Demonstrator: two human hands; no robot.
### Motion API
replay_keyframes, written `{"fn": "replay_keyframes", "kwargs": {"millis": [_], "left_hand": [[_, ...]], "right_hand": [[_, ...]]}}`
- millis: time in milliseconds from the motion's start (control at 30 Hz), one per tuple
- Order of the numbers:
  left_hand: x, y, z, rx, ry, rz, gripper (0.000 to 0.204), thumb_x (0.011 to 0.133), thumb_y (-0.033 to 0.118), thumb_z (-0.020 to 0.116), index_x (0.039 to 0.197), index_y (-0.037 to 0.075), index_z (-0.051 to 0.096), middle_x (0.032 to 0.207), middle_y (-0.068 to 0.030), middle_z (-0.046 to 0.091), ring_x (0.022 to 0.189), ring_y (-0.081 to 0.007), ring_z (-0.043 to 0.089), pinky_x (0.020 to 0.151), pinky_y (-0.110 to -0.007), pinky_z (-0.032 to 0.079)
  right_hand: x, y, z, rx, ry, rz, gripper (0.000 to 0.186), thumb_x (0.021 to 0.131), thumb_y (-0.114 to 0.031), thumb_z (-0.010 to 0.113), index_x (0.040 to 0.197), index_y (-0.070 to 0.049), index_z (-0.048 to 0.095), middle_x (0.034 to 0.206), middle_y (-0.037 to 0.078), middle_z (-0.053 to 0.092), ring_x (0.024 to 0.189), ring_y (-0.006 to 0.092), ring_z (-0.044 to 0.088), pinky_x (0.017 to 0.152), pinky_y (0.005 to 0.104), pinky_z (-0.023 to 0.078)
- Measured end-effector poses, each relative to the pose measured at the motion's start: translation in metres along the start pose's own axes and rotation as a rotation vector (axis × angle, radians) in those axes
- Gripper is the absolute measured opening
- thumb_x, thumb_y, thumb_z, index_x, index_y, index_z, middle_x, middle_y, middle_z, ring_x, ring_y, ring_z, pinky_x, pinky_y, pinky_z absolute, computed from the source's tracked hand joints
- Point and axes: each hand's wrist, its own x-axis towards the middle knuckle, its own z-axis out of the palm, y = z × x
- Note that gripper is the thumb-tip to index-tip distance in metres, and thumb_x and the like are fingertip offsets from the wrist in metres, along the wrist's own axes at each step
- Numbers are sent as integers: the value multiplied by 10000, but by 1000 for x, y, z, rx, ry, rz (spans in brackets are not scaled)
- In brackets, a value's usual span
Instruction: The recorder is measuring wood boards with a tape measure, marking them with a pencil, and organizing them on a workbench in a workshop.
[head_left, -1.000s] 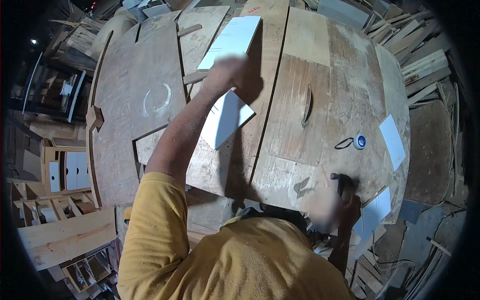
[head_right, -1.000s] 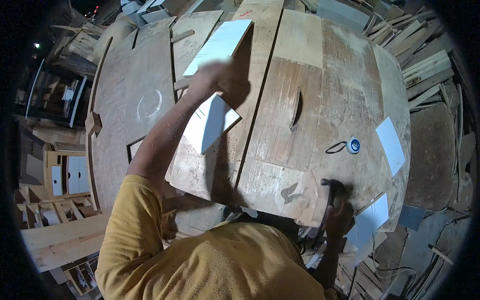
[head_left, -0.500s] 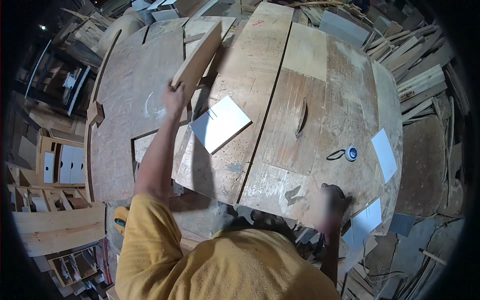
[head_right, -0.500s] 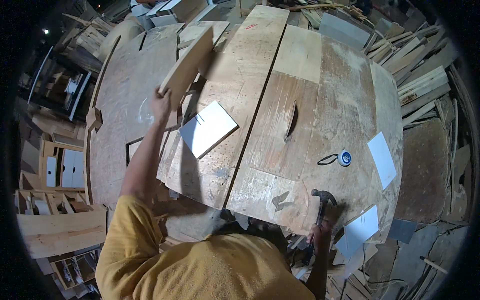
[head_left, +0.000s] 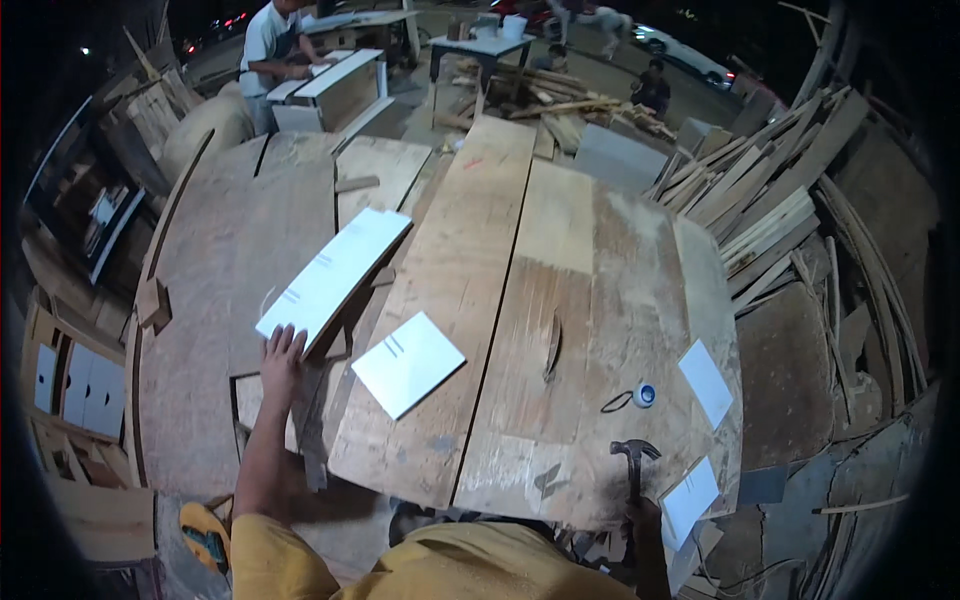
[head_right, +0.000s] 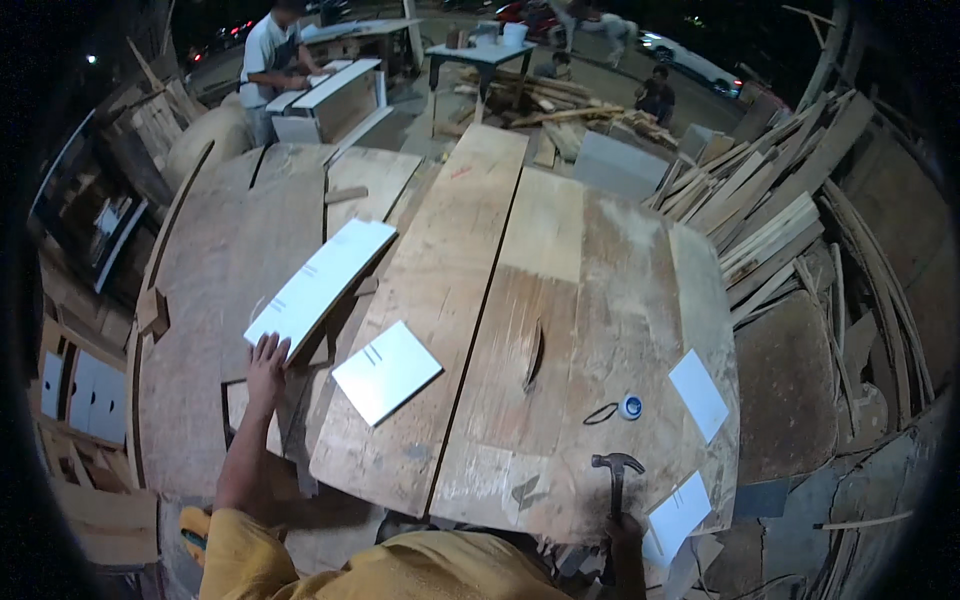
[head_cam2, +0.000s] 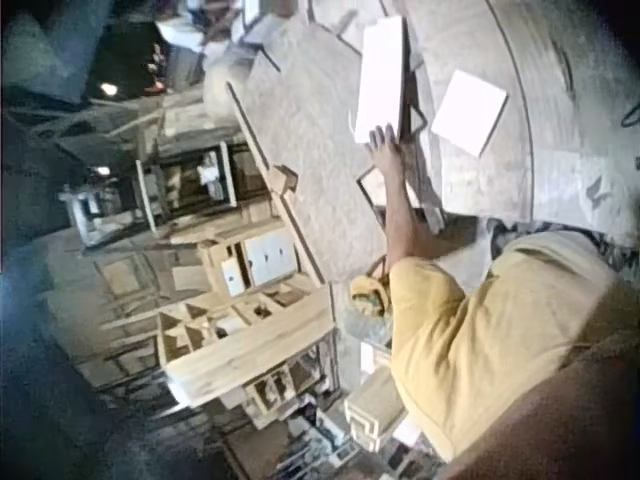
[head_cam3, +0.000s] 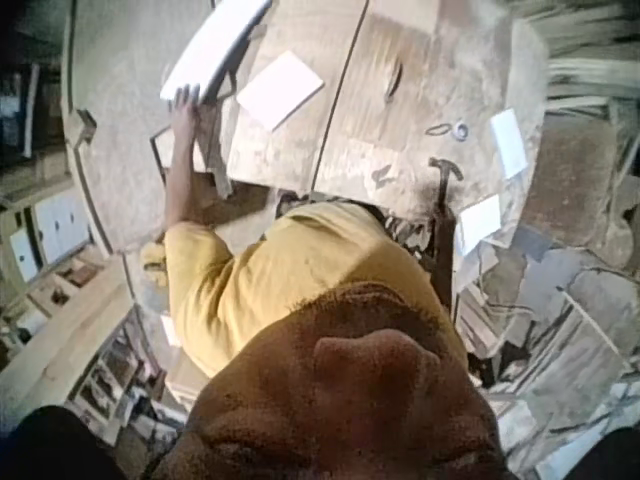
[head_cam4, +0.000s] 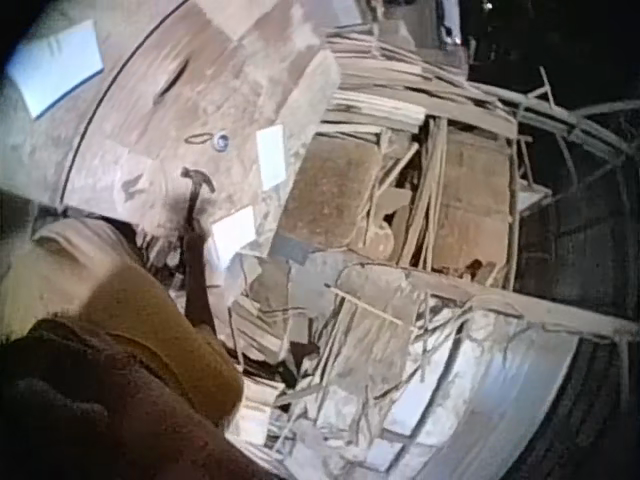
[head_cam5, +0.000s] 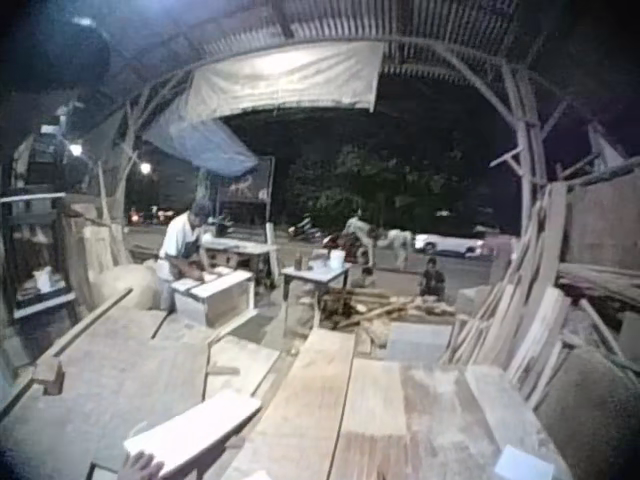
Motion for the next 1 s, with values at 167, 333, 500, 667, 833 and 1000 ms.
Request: {"fn": "replay_keyframes", "kwargs": {"millis": [167,333,500,667,833,1000], "left_hand": [[-7,-11,-4,-11,-36,-53,537,833,34,533,1342,203,530,1433,-116,463,1365,-349,365,1114,-582,241],[-12,-14,1,44,-34,-42,522,836,37,533,1339,176,531,1439,-149,448,1366,-368,354,1112,-568,246],[-10,-13,-2,-89,-5,-101,523,799,23,553,1311,131,544,1432,-220,426,1364,-407,340,1079,-545,296],[-40,36,-26,-283,162,-14,568,706,-11,651,1258,80,555,1400,-222,436,1297,-426,393,1068,-513,342],[-106,170,-46,-758,-67,462,482,774,123,677,1234,46,558,1248,-173,536,1129,-375,519,857,-500,435],[-139,252,-57,-554,-622,676,674,792,365,688,1391,156,458,1536,-156,277,1442,-320,221,1149,-570,169]], "right_hand": [[-8,-44,-4,-17,31,-89,93,835,-121,562,805,-35,544,536,39,479,371,152,451,342,303,361],[-16,-68,-11,58,83,-160,119,859,-150,557,876,-34,545,522,23,458,341,128,422,308,292,335],[-14,-82,-6,19,108,-113,137,848,-158,565,886,-30,537,514,8,437,387,118,424,377,280,343],[-4,-63,16,-104,40,-258,149,814,-219,595,835,-97,513,556,-26,446,448,86,428,402,253,332],[-3,-27,56,-67,-17,-98,108,857,-115,549,954,-69,559,624,-3,503,471,99,488,412,255,398],[-15,-24,97,69,-276,-49,210,839,-71,526,1041,-28,563,610,-2,478,450,93,467,381,239,373]]}}
